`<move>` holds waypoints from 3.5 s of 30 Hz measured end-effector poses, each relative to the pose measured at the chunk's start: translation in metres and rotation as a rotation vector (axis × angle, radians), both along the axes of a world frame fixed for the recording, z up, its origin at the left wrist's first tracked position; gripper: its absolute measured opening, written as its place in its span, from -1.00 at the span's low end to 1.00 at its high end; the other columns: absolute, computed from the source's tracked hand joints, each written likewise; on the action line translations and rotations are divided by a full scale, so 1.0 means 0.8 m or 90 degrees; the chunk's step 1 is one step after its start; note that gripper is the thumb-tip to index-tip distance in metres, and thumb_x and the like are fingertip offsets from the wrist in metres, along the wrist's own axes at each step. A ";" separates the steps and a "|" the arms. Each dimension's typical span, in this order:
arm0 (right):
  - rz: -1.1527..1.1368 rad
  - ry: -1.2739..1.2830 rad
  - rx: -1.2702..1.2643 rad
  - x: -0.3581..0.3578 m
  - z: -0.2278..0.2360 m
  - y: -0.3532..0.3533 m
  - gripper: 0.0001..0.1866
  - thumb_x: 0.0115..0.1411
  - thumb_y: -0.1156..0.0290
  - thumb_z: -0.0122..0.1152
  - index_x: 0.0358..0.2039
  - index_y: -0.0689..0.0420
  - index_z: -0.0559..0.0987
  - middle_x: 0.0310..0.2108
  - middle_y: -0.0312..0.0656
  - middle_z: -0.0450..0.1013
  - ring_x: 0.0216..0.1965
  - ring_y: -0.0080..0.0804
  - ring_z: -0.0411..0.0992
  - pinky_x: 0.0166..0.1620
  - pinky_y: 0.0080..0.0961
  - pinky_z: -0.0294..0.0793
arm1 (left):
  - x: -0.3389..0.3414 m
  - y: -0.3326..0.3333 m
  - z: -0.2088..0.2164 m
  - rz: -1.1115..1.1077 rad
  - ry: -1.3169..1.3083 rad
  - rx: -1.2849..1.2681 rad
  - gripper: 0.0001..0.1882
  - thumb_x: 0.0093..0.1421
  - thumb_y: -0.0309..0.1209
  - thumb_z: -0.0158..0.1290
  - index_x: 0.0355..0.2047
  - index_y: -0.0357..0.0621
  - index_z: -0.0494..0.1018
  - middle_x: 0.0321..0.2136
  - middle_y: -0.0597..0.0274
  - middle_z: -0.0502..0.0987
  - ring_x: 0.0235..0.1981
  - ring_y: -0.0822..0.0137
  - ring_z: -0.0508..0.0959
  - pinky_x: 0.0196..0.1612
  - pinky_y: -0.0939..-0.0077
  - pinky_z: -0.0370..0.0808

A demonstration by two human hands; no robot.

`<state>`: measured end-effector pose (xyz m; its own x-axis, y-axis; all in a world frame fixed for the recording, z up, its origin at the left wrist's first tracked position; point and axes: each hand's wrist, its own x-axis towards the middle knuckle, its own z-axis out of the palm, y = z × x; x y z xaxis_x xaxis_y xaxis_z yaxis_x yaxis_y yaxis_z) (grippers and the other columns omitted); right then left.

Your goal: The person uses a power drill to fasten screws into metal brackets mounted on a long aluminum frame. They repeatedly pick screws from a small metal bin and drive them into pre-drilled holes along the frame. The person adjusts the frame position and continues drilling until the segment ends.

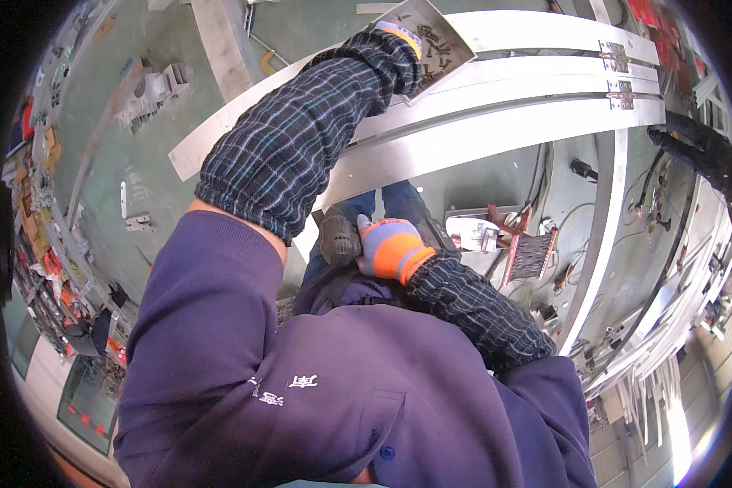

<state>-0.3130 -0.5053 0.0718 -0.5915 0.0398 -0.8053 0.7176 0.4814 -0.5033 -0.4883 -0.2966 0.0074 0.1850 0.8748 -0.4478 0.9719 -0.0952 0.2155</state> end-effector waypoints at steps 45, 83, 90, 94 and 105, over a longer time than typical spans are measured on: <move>-0.198 0.214 -0.079 0.002 0.004 -0.032 -0.32 0.12 0.18 0.40 0.25 0.07 0.46 -0.14 0.11 0.63 -0.09 0.13 0.61 -0.03 -0.18 0.60 | 0.031 -0.505 -0.080 1.283 -1.188 0.023 -0.75 0.42 -0.32 0.06 -0.01 -0.21 0.51 -0.24 0.12 0.62 -0.21 0.27 0.64 -0.10 0.36 0.63; -0.182 0.156 -0.002 0.022 -0.003 -0.052 -0.32 0.10 0.18 0.39 0.25 0.04 0.47 -0.14 0.16 0.62 -0.10 0.18 0.60 -0.05 -0.08 0.59 | -0.002 -0.482 -0.114 0.807 -0.387 -0.222 -0.35 0.27 -0.08 0.18 0.30 -0.08 0.37 -0.07 -0.05 0.67 -0.09 0.04 0.68 -0.04 0.19 0.62; -0.162 0.157 -0.001 0.006 0.007 -0.049 -0.33 0.12 0.22 0.41 0.25 0.07 0.47 -0.13 0.14 0.61 -0.09 0.15 0.60 -0.04 -0.16 0.59 | 0.003 -0.514 -0.118 1.324 -1.286 -0.048 -0.66 0.37 -0.46 0.14 0.14 -0.07 0.48 -0.19 0.17 0.65 -0.22 0.26 0.68 -0.18 0.35 0.66; -0.161 0.191 -0.017 -0.005 0.005 -0.047 -0.31 0.12 0.21 0.42 0.25 0.10 0.46 -0.13 0.15 0.61 -0.10 0.16 0.60 -0.03 -0.17 0.59 | 0.018 -0.525 -0.091 0.946 -0.870 0.173 -0.68 0.42 -0.44 0.08 0.16 -0.11 0.47 -0.09 0.17 0.63 -0.13 0.26 0.66 -0.02 0.41 0.64; -0.152 0.226 -0.022 -0.013 -0.001 -0.047 -0.25 0.06 0.14 0.46 0.26 0.09 0.45 -0.15 0.18 0.60 -0.10 0.20 0.59 -0.04 -0.12 0.60 | 0.028 -0.520 -0.117 1.288 -1.460 -0.041 -0.69 0.40 -0.55 0.05 0.14 -0.25 0.49 -0.06 0.13 0.63 -0.08 0.26 0.65 -0.01 0.38 0.63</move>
